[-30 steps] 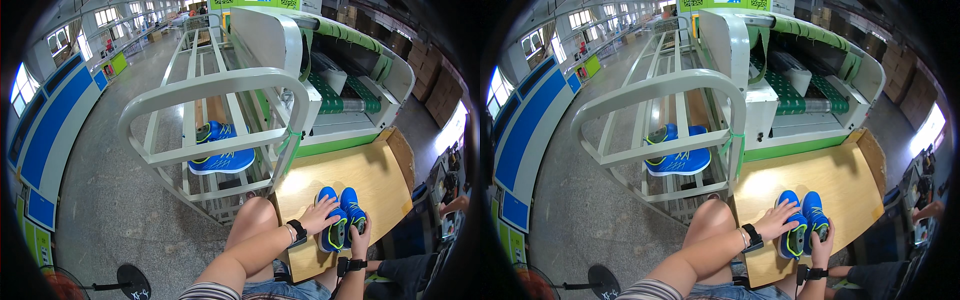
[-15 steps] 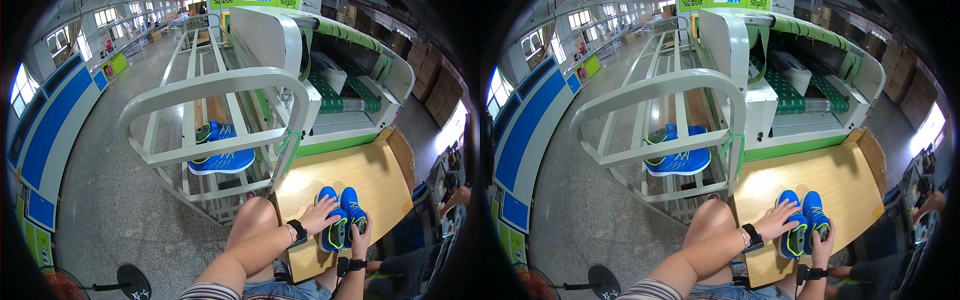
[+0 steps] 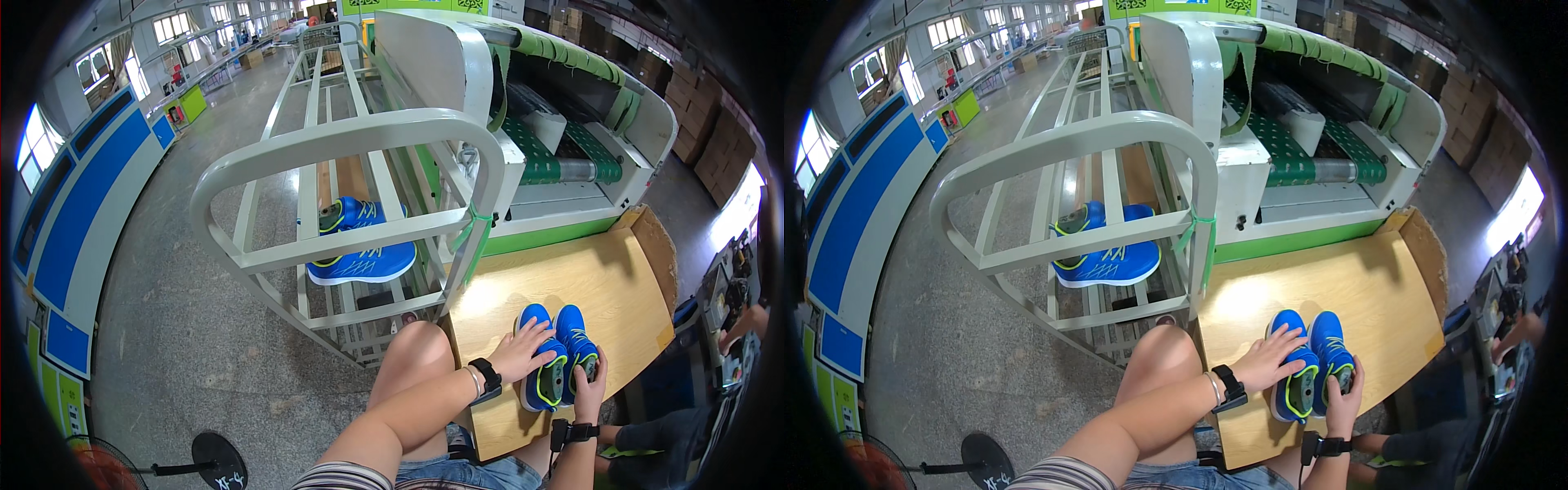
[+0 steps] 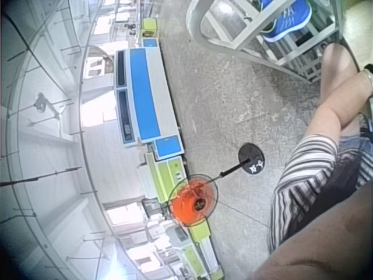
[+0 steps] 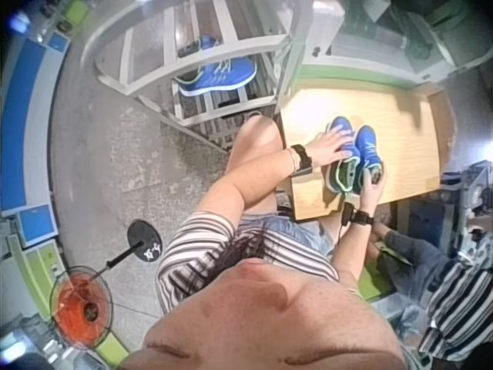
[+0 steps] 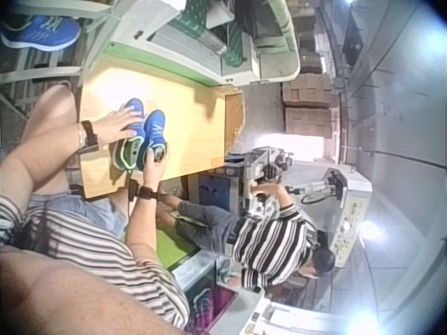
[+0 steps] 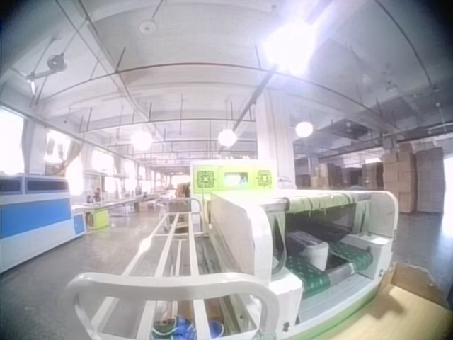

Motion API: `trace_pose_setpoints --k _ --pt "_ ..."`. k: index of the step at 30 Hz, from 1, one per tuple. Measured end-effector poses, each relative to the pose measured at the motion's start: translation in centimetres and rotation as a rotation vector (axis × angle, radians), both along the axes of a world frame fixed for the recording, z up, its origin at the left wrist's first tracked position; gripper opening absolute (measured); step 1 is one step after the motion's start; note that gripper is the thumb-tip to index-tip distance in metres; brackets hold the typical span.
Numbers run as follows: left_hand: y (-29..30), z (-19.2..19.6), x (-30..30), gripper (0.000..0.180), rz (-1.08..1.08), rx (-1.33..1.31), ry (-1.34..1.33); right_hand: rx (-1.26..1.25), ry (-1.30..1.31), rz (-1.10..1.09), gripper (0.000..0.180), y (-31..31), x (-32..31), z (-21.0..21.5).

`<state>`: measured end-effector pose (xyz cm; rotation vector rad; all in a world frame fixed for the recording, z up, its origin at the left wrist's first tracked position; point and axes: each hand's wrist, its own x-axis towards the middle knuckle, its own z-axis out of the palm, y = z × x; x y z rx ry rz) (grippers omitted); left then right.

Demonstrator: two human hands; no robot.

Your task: Picking up blue shoes from a table and placing them into a conveyor-belt machine for processing.

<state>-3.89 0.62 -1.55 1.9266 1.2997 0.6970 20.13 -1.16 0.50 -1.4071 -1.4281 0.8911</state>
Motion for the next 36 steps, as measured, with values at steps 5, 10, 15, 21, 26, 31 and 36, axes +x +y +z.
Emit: trace_pose_setpoints --k 5,10,15,21,26,31,36 --pt "0.1 0.1 0.0 0.074 -0.001 -0.001 -0.006 -0.002 0.002 0.0 0.065 0.1 -0.1 0.2" --pt "-0.1 0.7 -0.2 0.07 0.021 0.016 -0.01 0.007 -0.022 0.008 0.062 0.5 0.1 -0.3" --pt "-0.2 0.5 0.2 0.067 0.054 0.041 -0.025 0.024 -0.031 0.029 0.055 0.8 1.2 -1.3" --pt "-0.8 1.6 -0.4 0.069 0.043 -0.025 -0.021 -0.027 -0.002 0.03 0.054 0.6 1.0 -1.1" --pt "-0.9 1.5 -0.5 0.07 0.045 -0.02 -0.024 0.034 -0.048 0.05 0.054 1.4 2.2 -2.5" --pt "-0.9 1.6 -0.6 0.07 0.046 -0.01 -0.02 0.028 -0.107 0.032 0.053 1.4 2.3 -2.3" --pt "-1.1 2.0 -0.7 0.07 0.042 -0.007 -0.021 0.01 -0.085 0.031 0.054 1.3 2.3 -2.3"
